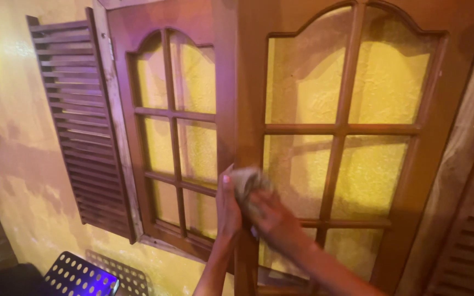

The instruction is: Wipe and clean the glass panes and wooden frame of a window using a cloth.

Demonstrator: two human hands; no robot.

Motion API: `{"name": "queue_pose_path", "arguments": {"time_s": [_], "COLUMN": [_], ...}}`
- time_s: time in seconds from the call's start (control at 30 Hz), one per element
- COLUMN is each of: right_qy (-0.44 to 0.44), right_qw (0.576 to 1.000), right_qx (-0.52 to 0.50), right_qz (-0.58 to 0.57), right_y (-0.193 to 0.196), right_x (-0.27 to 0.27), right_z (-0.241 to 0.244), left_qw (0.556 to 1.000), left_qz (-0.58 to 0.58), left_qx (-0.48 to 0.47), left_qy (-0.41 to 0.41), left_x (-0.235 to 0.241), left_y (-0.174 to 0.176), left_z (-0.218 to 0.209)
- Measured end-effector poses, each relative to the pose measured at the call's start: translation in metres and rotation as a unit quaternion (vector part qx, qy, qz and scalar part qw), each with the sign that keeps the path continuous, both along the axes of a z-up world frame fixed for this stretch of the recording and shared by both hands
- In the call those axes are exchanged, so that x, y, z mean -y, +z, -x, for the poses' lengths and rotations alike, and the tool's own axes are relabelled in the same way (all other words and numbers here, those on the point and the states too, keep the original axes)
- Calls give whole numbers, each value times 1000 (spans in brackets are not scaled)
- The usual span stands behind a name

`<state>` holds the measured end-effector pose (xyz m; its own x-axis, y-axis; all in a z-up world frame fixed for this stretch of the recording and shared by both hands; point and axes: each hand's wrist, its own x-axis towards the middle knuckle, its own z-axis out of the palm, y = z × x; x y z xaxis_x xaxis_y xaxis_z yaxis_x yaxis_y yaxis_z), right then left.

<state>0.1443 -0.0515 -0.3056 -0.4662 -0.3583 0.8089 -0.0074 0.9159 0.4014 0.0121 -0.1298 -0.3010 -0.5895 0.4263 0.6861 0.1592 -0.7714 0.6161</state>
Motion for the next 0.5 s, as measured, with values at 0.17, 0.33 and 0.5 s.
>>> {"name": "queue_pose_path", "arguments": {"time_s": [0.17, 0.33, 0.5], "right_qy": [10, 15, 26], "right_qw": [998, 997, 978], "right_qx": [51, 70, 204], "right_qz": [42, 32, 41], "right_y": [-73, -159, -310], "right_x": [0, -17, -71], "right_z": [-4, 10, 46], "left_qw": [981, 989, 982], "left_qz": [40, 83, 114], "left_qx": [-70, -4, -5], "left_qy": [175, 120, 147], "left_x": [13, 14, 22], "left_y": [-26, -77, -120], "left_z": [-9, -1, -4]}}
